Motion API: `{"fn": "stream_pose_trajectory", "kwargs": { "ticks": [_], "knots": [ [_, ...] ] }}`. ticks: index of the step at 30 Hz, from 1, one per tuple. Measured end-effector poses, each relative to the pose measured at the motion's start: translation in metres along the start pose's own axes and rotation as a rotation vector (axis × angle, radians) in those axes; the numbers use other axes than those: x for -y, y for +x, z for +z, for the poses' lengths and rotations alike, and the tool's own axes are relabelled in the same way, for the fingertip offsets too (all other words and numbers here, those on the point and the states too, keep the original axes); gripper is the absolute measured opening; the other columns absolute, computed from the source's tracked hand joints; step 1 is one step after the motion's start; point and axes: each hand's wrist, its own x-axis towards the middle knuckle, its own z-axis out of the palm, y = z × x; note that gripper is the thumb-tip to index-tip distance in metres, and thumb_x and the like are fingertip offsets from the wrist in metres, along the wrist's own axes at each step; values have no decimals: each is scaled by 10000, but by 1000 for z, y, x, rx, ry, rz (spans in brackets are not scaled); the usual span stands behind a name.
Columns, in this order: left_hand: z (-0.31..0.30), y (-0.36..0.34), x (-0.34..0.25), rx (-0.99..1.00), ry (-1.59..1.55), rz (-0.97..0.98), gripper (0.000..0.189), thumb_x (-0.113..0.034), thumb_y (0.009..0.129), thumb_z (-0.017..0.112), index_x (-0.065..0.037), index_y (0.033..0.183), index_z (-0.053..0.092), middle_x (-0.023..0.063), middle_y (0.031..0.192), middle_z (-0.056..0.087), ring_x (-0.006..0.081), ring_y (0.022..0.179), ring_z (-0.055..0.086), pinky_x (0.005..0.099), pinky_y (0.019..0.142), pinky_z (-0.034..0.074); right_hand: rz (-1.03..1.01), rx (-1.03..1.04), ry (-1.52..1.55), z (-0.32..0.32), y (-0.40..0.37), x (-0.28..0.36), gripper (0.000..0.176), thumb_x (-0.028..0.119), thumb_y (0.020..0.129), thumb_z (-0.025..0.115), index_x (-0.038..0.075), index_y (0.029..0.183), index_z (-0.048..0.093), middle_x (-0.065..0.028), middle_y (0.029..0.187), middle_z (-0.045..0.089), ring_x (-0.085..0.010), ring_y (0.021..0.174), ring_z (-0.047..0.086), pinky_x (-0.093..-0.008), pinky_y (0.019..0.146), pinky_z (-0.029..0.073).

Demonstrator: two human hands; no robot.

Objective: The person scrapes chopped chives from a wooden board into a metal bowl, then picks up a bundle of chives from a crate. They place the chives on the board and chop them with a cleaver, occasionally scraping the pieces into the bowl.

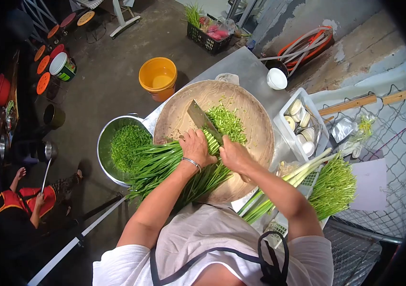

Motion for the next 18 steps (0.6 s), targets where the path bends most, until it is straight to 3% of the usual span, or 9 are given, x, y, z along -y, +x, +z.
{"fn": "stream_pose_trajectory", "kwargs": {
  "ticks": [4,5,8,9,15,18],
  "knots": [
    [0,-3,-3,-12,-29,8,890,-441,515,961,2,1151,525,197,1165,525,373,1133,532,510,965,430,-72,-199,8,22,-7,-16,283,194,1005,534,-44,1142,462,-300,760,671,-522,695,661,-610,684,520],
    [1,-6,-2,-23,-36,18,888,-440,516,959,1,1153,525,197,1161,527,375,1131,533,508,966,432,14,-107,56,18,-4,-18,302,215,1009,536,-36,1163,467,-315,811,674,-519,754,671,-606,705,513],
    [2,-5,3,-63,-34,42,888,-447,524,955,-2,1162,528,200,1149,545,387,1127,541,509,969,440,-52,-191,64,11,2,-28,314,229,1009,540,-30,1176,478,-328,891,677,-520,841,673,-601,755,506],
    [2,-5,4,-59,-41,39,887,-450,527,955,-2,1163,529,201,1150,549,389,1128,542,510,972,440,15,-129,78,-9,-2,-14,331,240,1003,552,-28,1185,491,-344,959,671,-523,918,663,-600,813,499],
    [-5,2,11,-41,-42,71,885,-474,547,928,74,1132,553,281,1102,600,438,1042,619,493,915,539,-138,-265,83,-45,17,-50,332,242,992,556,-25,1183,509,-339,969,674,-526,935,652,-589,831,496],
    [-4,17,11,25,-48,58,905,-476,566,938,44,1191,539,265,1182,588,433,1126,594,510,954,516,-140,-292,127,-76,-17,-38,317,229,988,558,-22,1178,521,-324,979,684,-519,959,651,-580,840,495]
  ]
}}
